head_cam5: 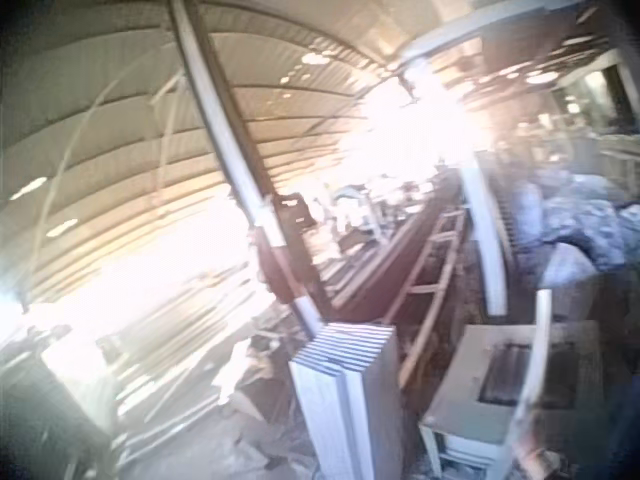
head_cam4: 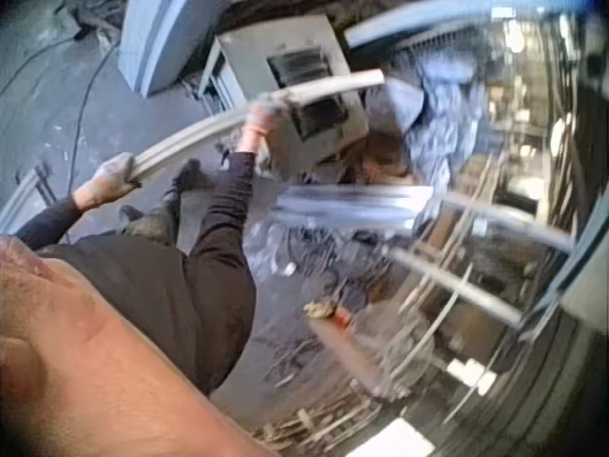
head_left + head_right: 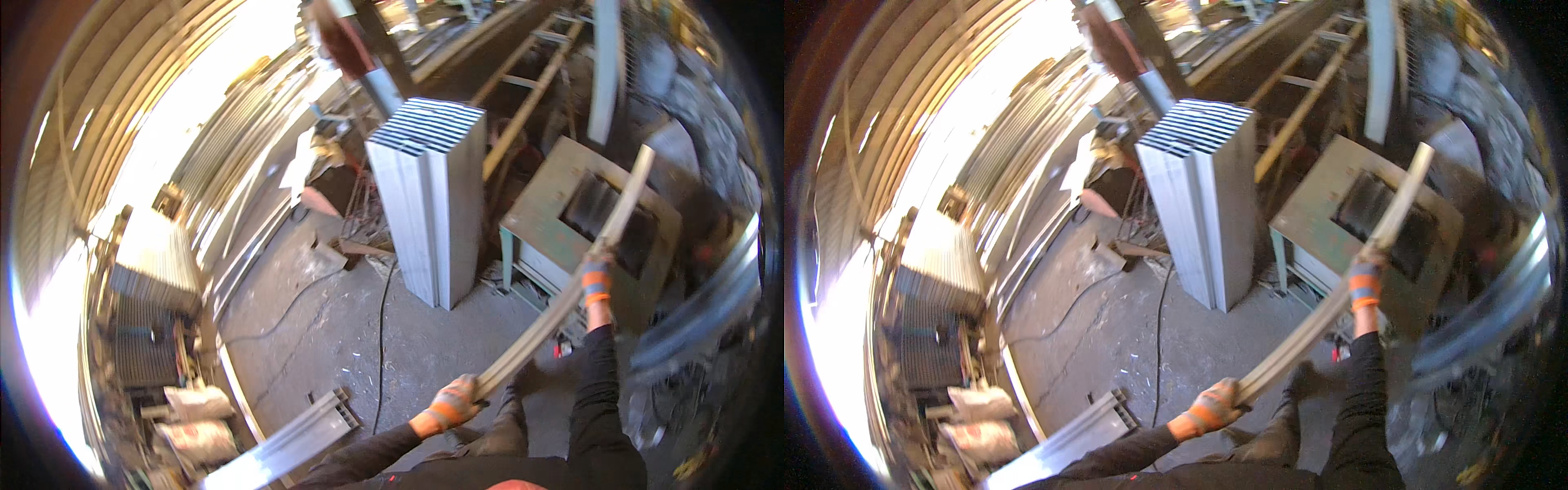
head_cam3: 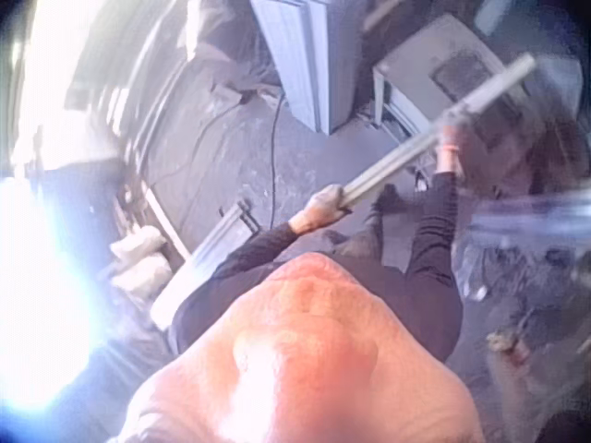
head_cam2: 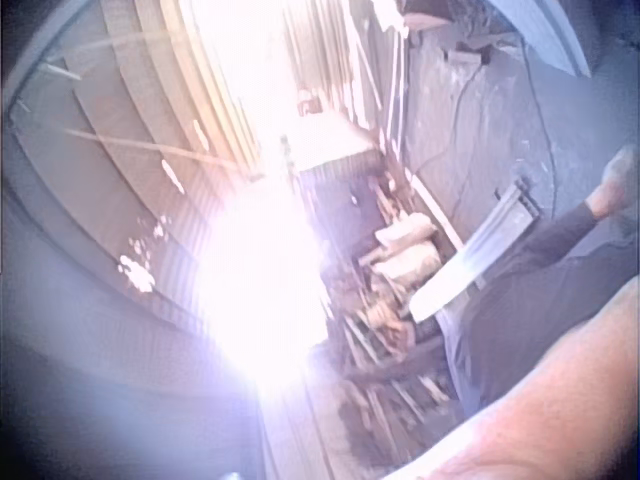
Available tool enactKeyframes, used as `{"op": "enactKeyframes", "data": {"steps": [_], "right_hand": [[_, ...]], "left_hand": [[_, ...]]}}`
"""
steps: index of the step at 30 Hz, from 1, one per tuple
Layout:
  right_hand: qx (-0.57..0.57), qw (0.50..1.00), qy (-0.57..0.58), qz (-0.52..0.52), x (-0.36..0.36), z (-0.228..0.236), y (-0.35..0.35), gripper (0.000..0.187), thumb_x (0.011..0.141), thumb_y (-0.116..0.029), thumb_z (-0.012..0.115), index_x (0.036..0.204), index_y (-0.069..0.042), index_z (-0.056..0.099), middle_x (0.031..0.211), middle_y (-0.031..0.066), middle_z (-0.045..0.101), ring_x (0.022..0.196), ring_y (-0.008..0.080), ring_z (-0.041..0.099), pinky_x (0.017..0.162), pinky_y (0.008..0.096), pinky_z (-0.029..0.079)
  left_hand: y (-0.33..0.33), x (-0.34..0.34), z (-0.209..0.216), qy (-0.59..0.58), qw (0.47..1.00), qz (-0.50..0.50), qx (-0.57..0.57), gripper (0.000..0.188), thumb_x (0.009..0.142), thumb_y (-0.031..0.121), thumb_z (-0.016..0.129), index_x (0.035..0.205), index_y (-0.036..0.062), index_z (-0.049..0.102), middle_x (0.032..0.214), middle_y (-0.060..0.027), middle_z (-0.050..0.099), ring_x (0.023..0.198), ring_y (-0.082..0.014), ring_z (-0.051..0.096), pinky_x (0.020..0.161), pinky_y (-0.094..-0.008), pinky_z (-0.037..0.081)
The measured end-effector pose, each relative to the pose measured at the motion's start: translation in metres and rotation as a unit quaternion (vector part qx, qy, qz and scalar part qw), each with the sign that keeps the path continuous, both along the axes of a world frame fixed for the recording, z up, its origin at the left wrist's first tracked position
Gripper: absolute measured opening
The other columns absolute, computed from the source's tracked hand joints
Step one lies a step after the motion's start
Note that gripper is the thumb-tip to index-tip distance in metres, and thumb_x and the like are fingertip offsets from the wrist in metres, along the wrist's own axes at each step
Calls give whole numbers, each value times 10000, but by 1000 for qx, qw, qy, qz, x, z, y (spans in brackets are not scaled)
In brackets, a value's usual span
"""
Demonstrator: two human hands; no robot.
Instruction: The person repeatedly feeds long metal sheets through a roller machine to smooth or flatten them, then stacks the finished pieces. The person handles each sheet individually, guiding it through the rollers and placing it on a growing stack.
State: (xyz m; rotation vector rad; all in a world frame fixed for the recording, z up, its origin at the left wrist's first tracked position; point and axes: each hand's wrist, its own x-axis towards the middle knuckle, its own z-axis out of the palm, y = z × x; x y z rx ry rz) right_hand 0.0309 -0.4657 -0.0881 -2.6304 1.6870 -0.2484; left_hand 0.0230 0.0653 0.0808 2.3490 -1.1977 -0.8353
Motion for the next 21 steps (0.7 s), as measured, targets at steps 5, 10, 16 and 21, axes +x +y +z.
{"op": "enactKeyframes", "data": {"steps": [5,10,16,21], "right_hand": [[44,991,-109,-62,36,47,-195,853,913,-225,626,1742,-135,447,1628,313,589,1418,514,635,1207,529,522],[57,989,-131,-40,40,37,-256,773,962,-160,534,1732,-177,473,1636,252,611,1418,447,656,1168,516,543],[-129,990,-57,-6,1,30,-122,649,1053,-183,550,1691,-75,504,1716,240,509,1586,413,478,1329,497,388],[111,969,-192,106,-47,44,72,564,1130,-219,548,1635,27,498,1598,239,584,1474,357,549,1282,449,419]], "left_hand": [[-175,-3,-20,-61,997,3,-40,606,948,277,791,1421,-3,534,1183,-230,718,1055,-418,756,900,-521,610],[-228,-7,-36,-53,998,20,-30,647,937,282,792,1446,-13,522,1171,-228,728,1050,-408,765,879,-512,615],[-110,-33,-34,-33,999,15,-41,708,896,278,817,1457,-23,508,1233,-255,727,1100,-444,755,905,-510,621],[36,-59,-25,-56,998,14,-36,468,946,300,794,1288,39,612,1118,-219,769,1018,-443,777,822,-540,624]]}}
